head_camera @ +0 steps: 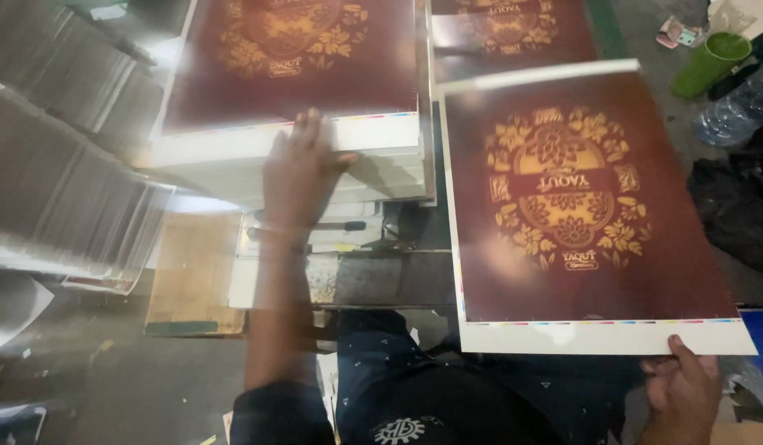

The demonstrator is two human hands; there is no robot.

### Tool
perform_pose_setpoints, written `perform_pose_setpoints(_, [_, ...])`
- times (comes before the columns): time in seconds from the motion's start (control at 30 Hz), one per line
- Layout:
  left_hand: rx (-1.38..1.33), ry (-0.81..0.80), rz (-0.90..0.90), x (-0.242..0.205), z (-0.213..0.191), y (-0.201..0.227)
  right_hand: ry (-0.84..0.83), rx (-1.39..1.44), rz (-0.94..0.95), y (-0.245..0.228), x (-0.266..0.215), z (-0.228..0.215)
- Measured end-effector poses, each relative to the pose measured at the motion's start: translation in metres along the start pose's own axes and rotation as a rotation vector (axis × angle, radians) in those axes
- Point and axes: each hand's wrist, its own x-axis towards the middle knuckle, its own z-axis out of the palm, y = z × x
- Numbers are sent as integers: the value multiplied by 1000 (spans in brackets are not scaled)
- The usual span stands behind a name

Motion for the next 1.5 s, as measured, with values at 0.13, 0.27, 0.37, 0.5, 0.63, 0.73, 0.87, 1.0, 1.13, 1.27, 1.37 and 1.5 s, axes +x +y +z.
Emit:
perform_pose_setpoints(0.13, [0,-14,60,23,-25,-19,122,-163,58,22,21,-29])
perform_pose_setpoints(0.27, [-135,-177,121,24,-41,-25,5,-291,15,31,26,-22])
perform_pose_setpoints(0.37, [-222,69,101,21,-42,-17,-28,-318,21,39,54,10])
perform_pose_setpoints(0.5, [-159,199,74,9,-27,7,-66,-356,46,45,108,53])
perform_pose_setpoints(0.63, [-201,295,72,8,-37,18,-66,-374,26,41,154,100])
perform_pose_setpoints(0.73, [-198,301,92,8,-35,14,-122,-357,59,45,174,113])
perform_pose_setpoints(0.87, [-210,400,69,11,-32,5,-72,-314,158,54,150,124])
perform_pose_setpoints(1.0, [-248,483,118,12,-40,40,-155,-394,165,53,76,168])
perform_pose_setpoints(1.13, [-402,418,352,-8,-55,128,-278,-374,190,22,16,239])
perform_pose_setpoints(1.27, [-442,168,410,-25,-59,189,-666,131,87,54,23,232])
perform_pose_setpoints(1.37, [-466,120,472,-30,-92,196,-598,274,96,-8,-11,270])
perform_pose_setpoints(1.5, [-594,177,436,-36,-117,161,-384,177,-27,-66,-25,270])
